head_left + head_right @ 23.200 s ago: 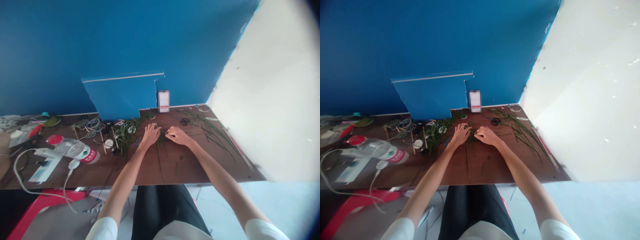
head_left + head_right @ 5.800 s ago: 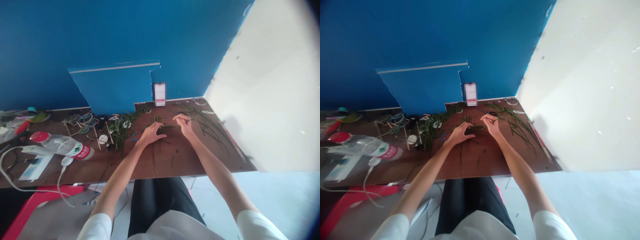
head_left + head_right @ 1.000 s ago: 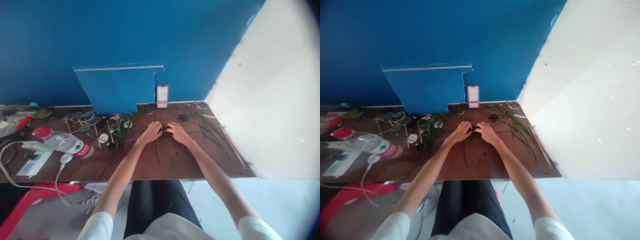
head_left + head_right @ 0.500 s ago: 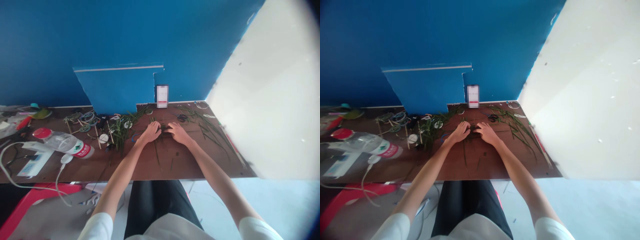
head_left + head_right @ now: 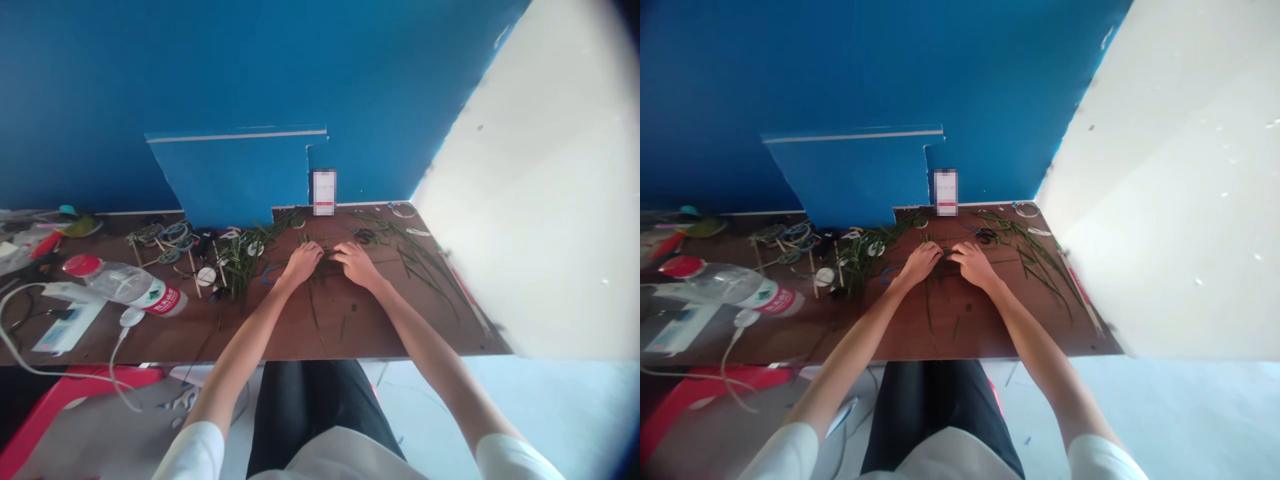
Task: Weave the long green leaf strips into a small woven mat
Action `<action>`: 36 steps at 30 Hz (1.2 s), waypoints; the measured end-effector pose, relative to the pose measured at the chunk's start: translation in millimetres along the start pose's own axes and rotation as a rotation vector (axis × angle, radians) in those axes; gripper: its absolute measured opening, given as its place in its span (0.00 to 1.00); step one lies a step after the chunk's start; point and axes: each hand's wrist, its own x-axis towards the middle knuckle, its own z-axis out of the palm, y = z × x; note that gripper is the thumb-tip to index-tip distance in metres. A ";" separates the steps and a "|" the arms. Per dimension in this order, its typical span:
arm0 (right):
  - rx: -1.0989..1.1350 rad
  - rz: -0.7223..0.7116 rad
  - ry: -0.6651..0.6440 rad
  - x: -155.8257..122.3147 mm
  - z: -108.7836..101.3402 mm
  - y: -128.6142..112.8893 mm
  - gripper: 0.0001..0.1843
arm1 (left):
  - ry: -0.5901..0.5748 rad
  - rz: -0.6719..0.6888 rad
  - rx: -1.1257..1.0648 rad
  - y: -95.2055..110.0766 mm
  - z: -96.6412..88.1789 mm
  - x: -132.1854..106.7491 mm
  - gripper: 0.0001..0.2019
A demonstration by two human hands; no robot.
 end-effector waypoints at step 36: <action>-0.056 0.008 -0.085 0.1 1.9 -2.4 0.24 | -0.057 0.120 0.237 5.8 2.1 9.4 0.08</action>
